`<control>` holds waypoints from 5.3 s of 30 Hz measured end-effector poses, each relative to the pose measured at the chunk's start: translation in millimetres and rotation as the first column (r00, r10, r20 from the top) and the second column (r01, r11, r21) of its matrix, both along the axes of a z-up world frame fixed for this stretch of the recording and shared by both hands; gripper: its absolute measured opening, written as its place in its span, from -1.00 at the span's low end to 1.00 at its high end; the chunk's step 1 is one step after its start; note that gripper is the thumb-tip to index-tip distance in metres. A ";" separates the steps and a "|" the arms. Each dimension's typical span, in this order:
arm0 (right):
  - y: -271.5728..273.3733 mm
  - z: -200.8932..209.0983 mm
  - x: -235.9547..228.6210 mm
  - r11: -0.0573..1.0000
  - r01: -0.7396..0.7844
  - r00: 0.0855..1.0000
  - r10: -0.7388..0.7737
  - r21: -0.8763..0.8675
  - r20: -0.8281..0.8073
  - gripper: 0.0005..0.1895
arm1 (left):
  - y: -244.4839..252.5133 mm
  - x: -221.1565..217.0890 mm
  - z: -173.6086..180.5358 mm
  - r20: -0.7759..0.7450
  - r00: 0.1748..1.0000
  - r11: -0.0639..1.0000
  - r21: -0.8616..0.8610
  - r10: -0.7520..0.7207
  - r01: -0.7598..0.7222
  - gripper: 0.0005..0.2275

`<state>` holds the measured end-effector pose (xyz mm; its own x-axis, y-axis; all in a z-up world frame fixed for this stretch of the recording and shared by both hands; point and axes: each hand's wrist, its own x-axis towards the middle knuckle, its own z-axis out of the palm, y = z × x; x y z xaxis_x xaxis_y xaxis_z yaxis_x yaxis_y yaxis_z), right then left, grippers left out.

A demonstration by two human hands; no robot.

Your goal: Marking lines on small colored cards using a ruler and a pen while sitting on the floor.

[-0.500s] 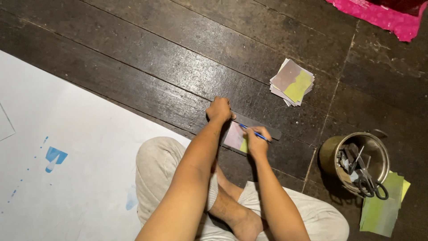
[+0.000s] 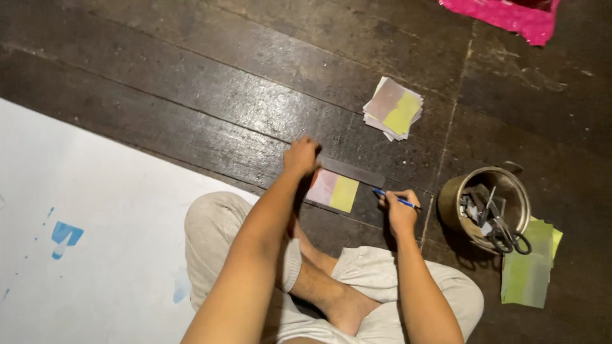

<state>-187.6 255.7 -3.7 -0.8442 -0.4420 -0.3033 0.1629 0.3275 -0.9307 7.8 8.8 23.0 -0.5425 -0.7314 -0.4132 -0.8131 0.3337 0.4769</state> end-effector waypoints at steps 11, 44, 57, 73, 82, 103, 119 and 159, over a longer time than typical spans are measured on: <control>9.8 67.6 21.8 0.629 -0.467 0.559 0.755 0.622 -0.343 -0.30 | 34.5 -6.9 -37.2 -0.108 0.862 0.864 -0.171 -0.495 0.474 -0.81; 49.3 36.6 -18.3 0.726 -0.071 0.811 0.441 0.684 -0.385 -0.50 | 158.0 -16.5 8.9 0.269 0.937 0.966 -0.067 -0.224 0.250 -0.17; 42.5 33.4 -14.8 0.755 -0.132 0.814 0.452 0.642 -0.365 -0.52 | 146.7 -66.3 -23.6 0.212 0.946 0.968 -0.112 0.245 -0.226 -0.21; -11.3 24.1 -13.6 0.416 -0.417 0.500 0.847 0.808 -0.178 -0.43 | 116.0 -28.3 -20.5 -0.012 0.961 0.951 -0.139 0.278 -0.277 -0.13; -53.4 3.7 -1.2 0.356 -0.421 0.360 0.910 0.835 -0.207 -0.53 | 113.2 -22.9 -31.1 -0.058 0.954 0.930 -0.211 0.294 -0.299 -0.14; -62.4 -4.8 2.9 0.423 -0.392 0.418 0.873 0.817 -0.251 -0.51 | 17.1 -22.3 -43.5 0.044 0.921 0.921 0.022 0.387 -0.389 -0.60; -80.1 -16.5 68.9 0.888 -0.459 0.814 0.408 -0.027 -0.412 -0.79 | 2.5 -19.1 -4.2 0.105 0.903 0.889 0.158 0.417 -0.429 -0.71; -31.1 18.2 35.9 0.983 -0.148 0.941 0.174 0.109 -0.292 -0.92 | 2.2 -22.6 -29.1 0.069 0.905 0.900 0.099 0.420 -0.425 -0.74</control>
